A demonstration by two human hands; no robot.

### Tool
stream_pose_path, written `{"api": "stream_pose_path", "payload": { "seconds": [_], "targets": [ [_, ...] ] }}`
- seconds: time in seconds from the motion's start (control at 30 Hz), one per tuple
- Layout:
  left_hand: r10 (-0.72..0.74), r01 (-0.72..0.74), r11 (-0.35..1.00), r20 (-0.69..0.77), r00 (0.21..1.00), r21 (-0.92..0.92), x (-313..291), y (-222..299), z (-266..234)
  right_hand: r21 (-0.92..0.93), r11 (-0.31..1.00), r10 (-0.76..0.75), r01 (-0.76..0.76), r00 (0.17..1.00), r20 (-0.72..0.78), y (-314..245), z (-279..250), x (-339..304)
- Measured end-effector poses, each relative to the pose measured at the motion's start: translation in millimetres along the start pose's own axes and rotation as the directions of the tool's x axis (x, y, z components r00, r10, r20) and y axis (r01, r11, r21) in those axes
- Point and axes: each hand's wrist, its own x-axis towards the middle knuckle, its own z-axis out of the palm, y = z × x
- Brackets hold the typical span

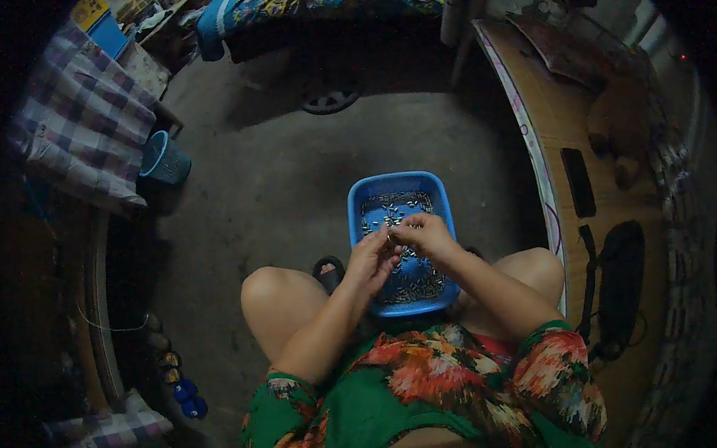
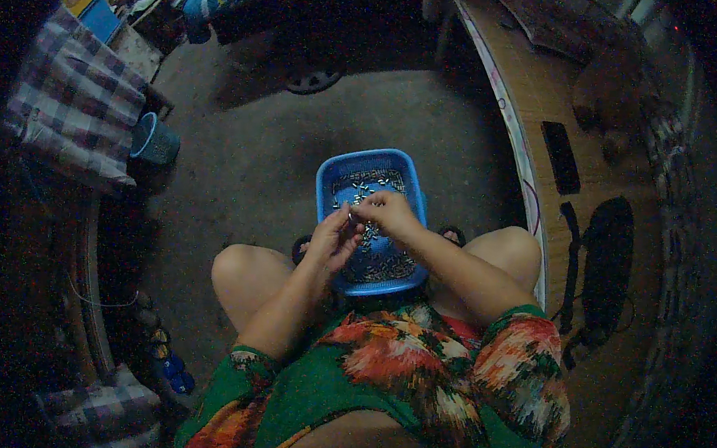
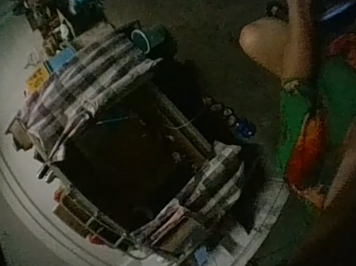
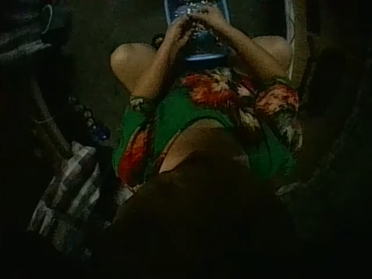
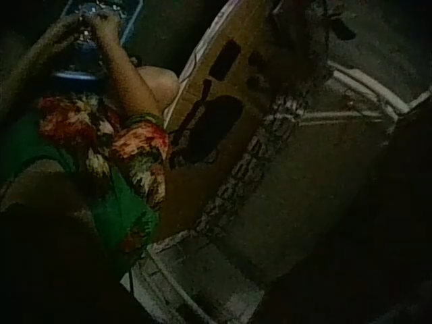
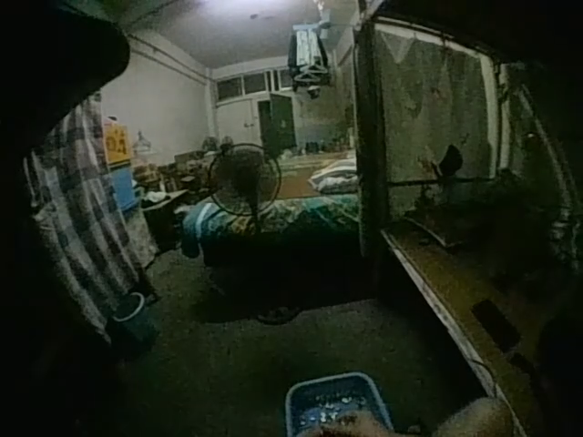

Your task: Sorting through small metal hardware rings or parts in a blue plastic basin.

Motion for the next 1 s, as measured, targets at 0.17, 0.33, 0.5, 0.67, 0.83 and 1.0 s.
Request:
{"api": "stream_pose_path", "payload": {
  "seconds": [0.17, 0.33, 0.5, 0.67, 0.83, 1.0],
  "targets": [
    [-0.017, 0.017, 1.000, -0.021, 1.000, -0.026, -5, 5, 8, 0.057, 0.997, 0.042, -0.043, 0.999, 0.011, 7, -5, 5],
    [-0.015, 0.015, 1.000, 0.014, 1.000, -0.012, -5, 5, 7, 0.095, 0.993, 0.065, -0.073, 0.994, 0.083, 0, -3, 2],
    [-0.028, 0.028, 1.000, -0.012, 1.000, 0.008, -3, 4, 6, 0.117, 0.989, 0.080, -0.090, 0.993, 0.093, 1, -4, 3],
    [-0.021, 0.021, 1.000, 0.006, 1.000, -0.004, -2, 4, 5, 0.105, 0.992, 0.060, -0.068, 0.995, 0.073, -2, -2, 0],
    [-0.032, 0.033, 0.998, 0.024, 0.999, -0.047, -3, 3, 6, 0.053, 0.999, 0.006, -0.007, 1.000, 0.018, -6, 1, -2],
    [-0.057, 0.058, 0.997, 0.031, 0.998, -0.051, -4, 4, 5, 0.100, 0.995, -0.027, 0.019, 0.997, 0.079, -6, 1, -1]
  ]
}}
